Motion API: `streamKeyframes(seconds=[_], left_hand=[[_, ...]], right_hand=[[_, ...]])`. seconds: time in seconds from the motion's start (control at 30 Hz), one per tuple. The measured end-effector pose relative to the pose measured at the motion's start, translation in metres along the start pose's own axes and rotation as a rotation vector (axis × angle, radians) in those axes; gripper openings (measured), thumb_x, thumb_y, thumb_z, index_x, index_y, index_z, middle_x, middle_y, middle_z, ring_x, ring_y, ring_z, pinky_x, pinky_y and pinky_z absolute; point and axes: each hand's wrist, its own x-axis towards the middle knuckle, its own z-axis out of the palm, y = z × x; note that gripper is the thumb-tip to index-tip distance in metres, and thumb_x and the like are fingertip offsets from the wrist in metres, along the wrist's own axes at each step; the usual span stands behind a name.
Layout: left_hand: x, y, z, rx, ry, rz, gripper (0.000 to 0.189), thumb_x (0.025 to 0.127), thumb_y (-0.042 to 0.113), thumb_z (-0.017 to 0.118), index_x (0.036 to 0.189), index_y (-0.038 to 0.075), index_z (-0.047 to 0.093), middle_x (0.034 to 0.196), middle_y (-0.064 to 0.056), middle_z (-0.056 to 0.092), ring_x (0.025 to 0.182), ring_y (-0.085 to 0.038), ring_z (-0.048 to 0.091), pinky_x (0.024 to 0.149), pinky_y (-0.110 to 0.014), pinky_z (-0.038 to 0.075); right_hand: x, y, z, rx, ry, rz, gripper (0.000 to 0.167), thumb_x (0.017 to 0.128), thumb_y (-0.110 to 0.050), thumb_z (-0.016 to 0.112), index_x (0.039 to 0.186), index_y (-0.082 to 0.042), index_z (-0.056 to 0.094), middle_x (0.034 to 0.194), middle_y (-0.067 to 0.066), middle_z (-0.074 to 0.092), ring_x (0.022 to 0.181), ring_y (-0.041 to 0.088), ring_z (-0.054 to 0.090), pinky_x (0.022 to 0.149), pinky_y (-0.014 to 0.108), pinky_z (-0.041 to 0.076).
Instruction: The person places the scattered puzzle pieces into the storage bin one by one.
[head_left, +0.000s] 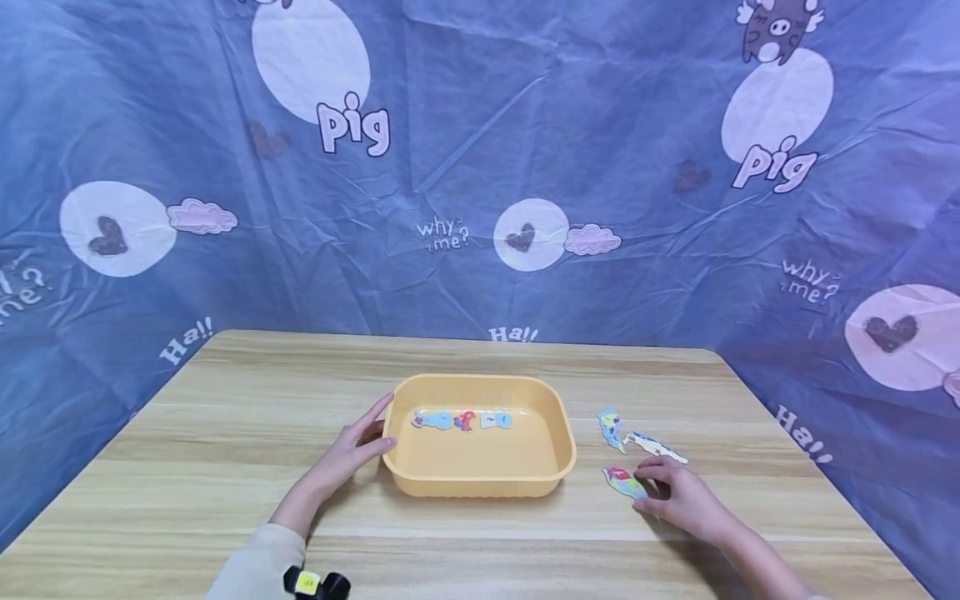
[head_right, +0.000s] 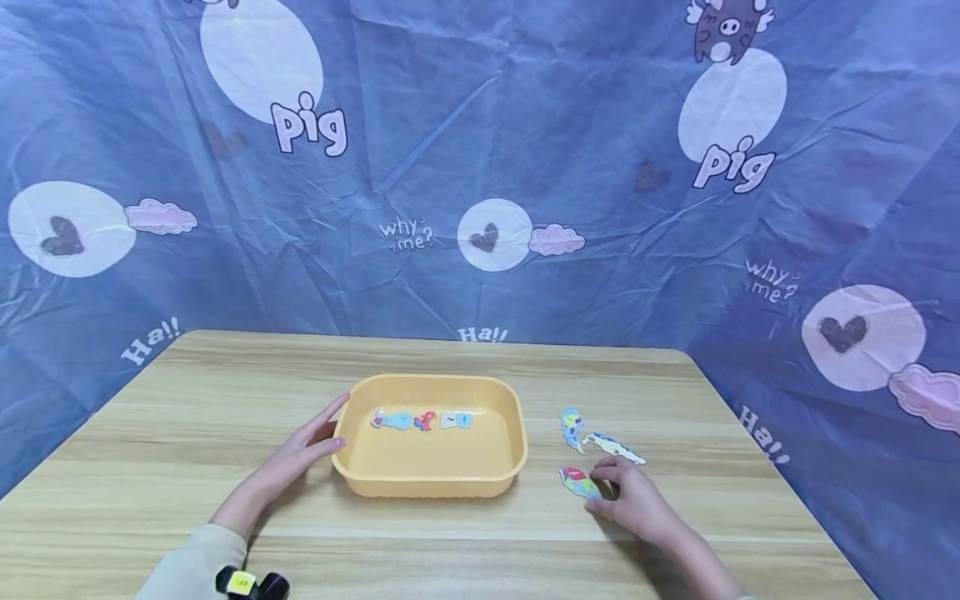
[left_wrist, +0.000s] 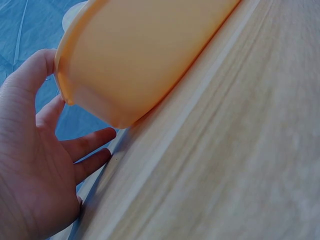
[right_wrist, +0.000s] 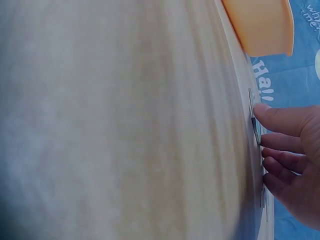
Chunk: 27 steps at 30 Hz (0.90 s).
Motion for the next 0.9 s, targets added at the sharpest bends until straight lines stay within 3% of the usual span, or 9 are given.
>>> streamKeyframes(seconds=[0.23, 0.9], left_hand=[[-0.0003, 0.0006, -0.0015, -0.016, -0.029, 0.039, 0.064, 0.083, 0.021, 0.056, 0.138, 0.020, 0.023, 0.123, -0.024, 0.041, 0.113, -0.032, 0.039, 0.094, -0.049, 0.023], [-0.0011, 0.0009, 0.0002, -0.021, -0.010, 0.011, 0.066, 0.081, 0.023, 0.058, 0.137, 0.024, 0.023, 0.124, -0.021, 0.042, 0.113, -0.029, 0.039, 0.095, -0.047, 0.022]], right_hand=[[-0.0004, 0.0013, 0.0002, -0.023, -0.026, -0.016, 0.040, 0.062, -0.016, 0.076, 0.094, 0.004, 0.064, 0.100, 0.008, 0.053, 0.094, 0.027, 0.049, 0.079, 0.043, 0.038], [0.0015, -0.0028, 0.0066, -0.086, 0.076, -0.044, 0.025, 0.061, -0.004, 0.074, 0.083, 0.003, 0.065, 0.092, 0.007, 0.055, 0.086, 0.025, 0.052, 0.076, 0.042, 0.041]])
